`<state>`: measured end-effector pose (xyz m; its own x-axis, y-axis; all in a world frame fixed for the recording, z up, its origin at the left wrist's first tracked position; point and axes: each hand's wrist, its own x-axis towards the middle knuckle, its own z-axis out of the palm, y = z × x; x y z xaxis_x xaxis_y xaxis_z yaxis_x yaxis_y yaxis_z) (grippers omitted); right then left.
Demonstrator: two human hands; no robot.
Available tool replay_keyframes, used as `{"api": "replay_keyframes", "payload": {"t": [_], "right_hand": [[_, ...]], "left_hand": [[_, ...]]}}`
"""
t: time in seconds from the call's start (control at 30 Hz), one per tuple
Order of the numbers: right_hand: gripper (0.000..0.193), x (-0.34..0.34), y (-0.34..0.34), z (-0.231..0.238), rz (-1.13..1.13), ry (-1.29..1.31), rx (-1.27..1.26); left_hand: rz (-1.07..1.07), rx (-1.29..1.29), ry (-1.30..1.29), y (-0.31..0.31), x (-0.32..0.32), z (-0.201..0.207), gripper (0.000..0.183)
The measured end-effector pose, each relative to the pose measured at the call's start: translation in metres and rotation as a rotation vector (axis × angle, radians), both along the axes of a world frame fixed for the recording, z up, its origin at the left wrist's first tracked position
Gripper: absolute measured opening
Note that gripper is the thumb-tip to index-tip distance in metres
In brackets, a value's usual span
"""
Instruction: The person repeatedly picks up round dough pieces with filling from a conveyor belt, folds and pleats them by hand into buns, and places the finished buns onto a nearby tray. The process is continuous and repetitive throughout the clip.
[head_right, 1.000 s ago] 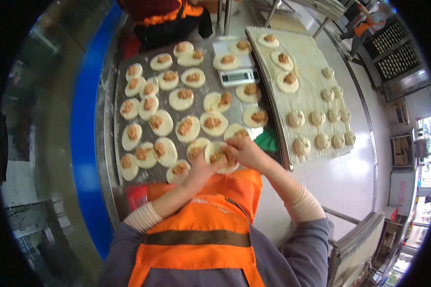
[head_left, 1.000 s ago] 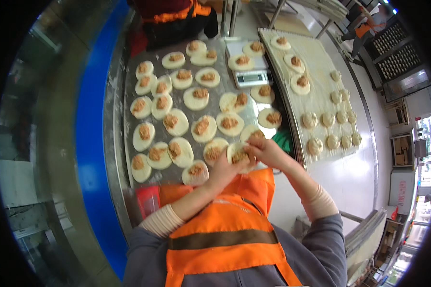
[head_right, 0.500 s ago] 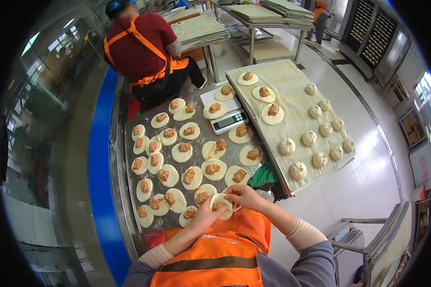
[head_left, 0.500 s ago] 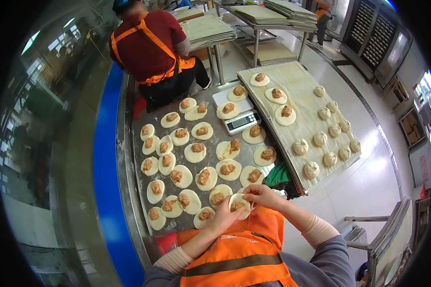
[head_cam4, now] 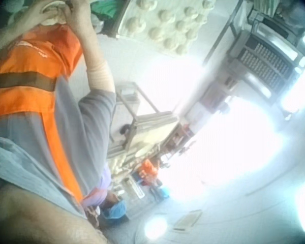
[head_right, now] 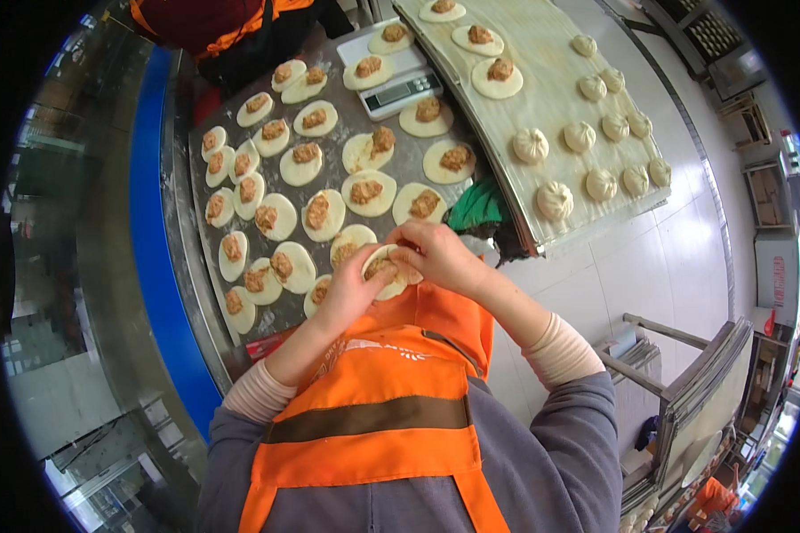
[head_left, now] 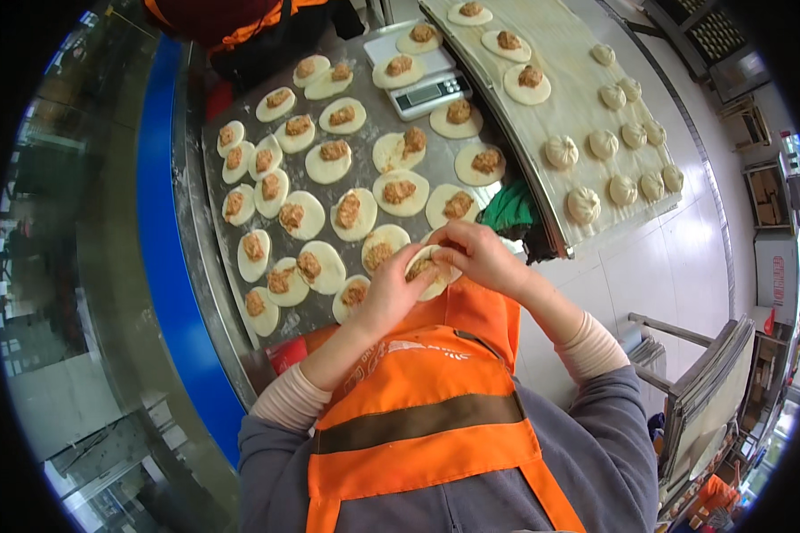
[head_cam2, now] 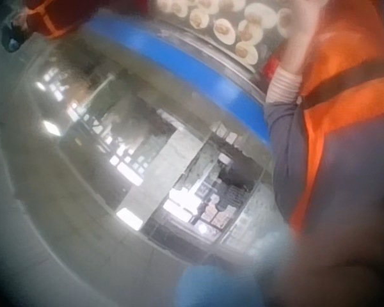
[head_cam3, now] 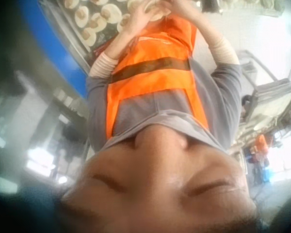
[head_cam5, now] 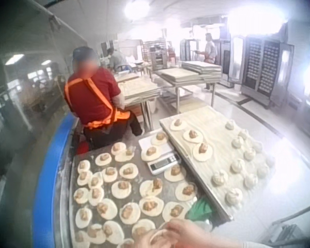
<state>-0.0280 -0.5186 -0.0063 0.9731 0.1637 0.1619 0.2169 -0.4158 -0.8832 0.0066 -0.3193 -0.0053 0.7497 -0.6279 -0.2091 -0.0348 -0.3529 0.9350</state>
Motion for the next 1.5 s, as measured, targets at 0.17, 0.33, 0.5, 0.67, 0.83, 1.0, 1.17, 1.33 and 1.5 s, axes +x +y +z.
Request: {"api": "replay_keyframes", "payload": {"t": [0.17,0.33,0.5,0.67,0.83,1.0,1.17,1.33,1.5], "right_hand": [[0.019,-0.003,0.002,0.01,0.041,-0.135,-0.181],[0.02,0.003,0.003,0.005,0.053,-0.005,-0.096],[0.012,0.003,-0.004,0.003,0.045,-0.18,-0.235],[0.016,-0.001,0.003,0.017,0.069,-0.043,-0.035],[0.015,0.002,0.004,0.02,0.17,-0.234,-0.18],[0.016,0.01,0.005,0.017,0.137,-0.126,-0.131],[0.014,0.006,-0.001,0.024,0.095,-0.234,-0.29],[0.016,0.016,0.005,0.02,0.105,-0.212,-0.196],[0.022,0.015,0.021,0.04,0.135,-0.244,-0.062]], "left_hand": [[0.068,0.022,0.411,0.006,0.004,-0.011,0.04],[-0.137,0.085,-0.143,0.003,0.012,0.001,0.047],[0.147,-0.36,0.943,0.018,0.018,-0.01,0.045],[-0.034,-0.119,0.358,0.013,0.009,-0.016,0.038],[0.02,-0.051,0.593,0.014,0.018,0.008,0.035],[-0.183,0.036,-0.211,0.013,0.025,0.005,0.041],[0.096,-0.337,0.904,0.017,0.024,0.007,0.037],[0.057,-0.19,0.587,0.015,0.014,0.012,0.031],[-0.025,-0.105,0.494,0.019,0.023,0.025,0.028]]}}
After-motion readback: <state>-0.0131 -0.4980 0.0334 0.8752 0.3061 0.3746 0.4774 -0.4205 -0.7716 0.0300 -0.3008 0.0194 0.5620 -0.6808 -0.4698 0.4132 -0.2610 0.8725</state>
